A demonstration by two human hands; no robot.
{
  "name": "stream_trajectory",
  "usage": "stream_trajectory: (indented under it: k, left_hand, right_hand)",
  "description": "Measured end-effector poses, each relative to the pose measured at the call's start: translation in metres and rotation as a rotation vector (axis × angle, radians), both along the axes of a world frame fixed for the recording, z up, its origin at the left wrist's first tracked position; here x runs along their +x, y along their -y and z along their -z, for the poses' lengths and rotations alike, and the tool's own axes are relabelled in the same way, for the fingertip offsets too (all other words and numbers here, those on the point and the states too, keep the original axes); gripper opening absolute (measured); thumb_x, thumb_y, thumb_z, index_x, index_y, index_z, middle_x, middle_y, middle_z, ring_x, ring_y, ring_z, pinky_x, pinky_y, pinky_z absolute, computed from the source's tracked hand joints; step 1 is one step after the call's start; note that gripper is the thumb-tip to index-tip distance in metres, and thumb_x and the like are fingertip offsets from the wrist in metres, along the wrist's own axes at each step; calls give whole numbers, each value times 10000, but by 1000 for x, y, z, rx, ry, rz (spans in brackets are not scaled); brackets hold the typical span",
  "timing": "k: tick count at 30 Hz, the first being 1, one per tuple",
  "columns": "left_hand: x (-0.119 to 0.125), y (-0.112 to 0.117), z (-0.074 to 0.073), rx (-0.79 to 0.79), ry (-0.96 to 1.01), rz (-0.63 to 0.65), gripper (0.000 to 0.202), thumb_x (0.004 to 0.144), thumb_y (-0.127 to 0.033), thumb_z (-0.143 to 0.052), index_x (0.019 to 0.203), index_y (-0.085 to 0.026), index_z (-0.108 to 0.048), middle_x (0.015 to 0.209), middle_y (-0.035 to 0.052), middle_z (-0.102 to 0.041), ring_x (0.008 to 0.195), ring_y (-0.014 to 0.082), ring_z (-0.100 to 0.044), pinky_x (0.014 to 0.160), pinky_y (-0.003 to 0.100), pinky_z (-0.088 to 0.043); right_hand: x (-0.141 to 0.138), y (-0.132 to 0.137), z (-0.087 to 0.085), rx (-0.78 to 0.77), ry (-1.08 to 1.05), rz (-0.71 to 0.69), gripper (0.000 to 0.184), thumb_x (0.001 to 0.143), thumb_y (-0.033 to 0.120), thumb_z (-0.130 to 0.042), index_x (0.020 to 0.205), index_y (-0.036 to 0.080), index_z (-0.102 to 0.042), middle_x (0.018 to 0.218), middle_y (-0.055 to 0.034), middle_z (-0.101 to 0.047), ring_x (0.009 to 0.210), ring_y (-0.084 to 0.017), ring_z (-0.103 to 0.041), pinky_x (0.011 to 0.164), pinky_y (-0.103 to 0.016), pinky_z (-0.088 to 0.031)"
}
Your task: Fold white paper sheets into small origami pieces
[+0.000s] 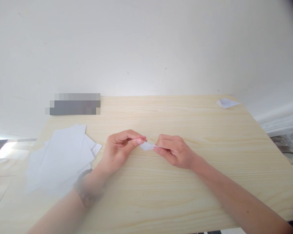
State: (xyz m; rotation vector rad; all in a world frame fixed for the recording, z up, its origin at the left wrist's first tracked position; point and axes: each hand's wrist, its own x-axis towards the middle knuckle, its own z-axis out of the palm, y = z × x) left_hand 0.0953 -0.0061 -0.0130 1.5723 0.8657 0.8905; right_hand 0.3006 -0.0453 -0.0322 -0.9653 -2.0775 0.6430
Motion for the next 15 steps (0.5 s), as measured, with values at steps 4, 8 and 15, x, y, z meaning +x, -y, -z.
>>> stream_trajectory:
  k: [4, 8, 15]
  left_hand:
    - [1, 0, -2, -38, -30, -4, 154, 798, -293, -603, 765, -180, -702, 775, 44, -692, 742, 176, -611, 700, 280, -461]
    - [1, -3, 0, -76, -78, -56, 181, 789, -334, -609, 786, -190, -720, 808, 40, -708, 779, 180, -621, 711, 271, -474]
    - [4, -5, 3, -91, -4, -146, 130, 755, -287, -660, 833, -189, -696, 837, 29, -709, 812, 159, -635, 746, 256, -497]
  right_hand:
    - [0, 0, 1, 18, 4, -7, 231, 864, 195, -467, 634, 178, -453, 583, 34, -376, 534, -76, -350, 501, -214, -286]
    - [0, -1, 1, 47, -9, 65, 257, 848, 212, -493, 606, 178, -415, 561, 46, -358, 501, -63, -325, 480, -208, -264]
    - [3, 2, 0, -52, -7, 76, 186, 847, 186, -454, 665, 176, -415, 592, 47, -375, 509, -59, -328, 496, -208, -268]
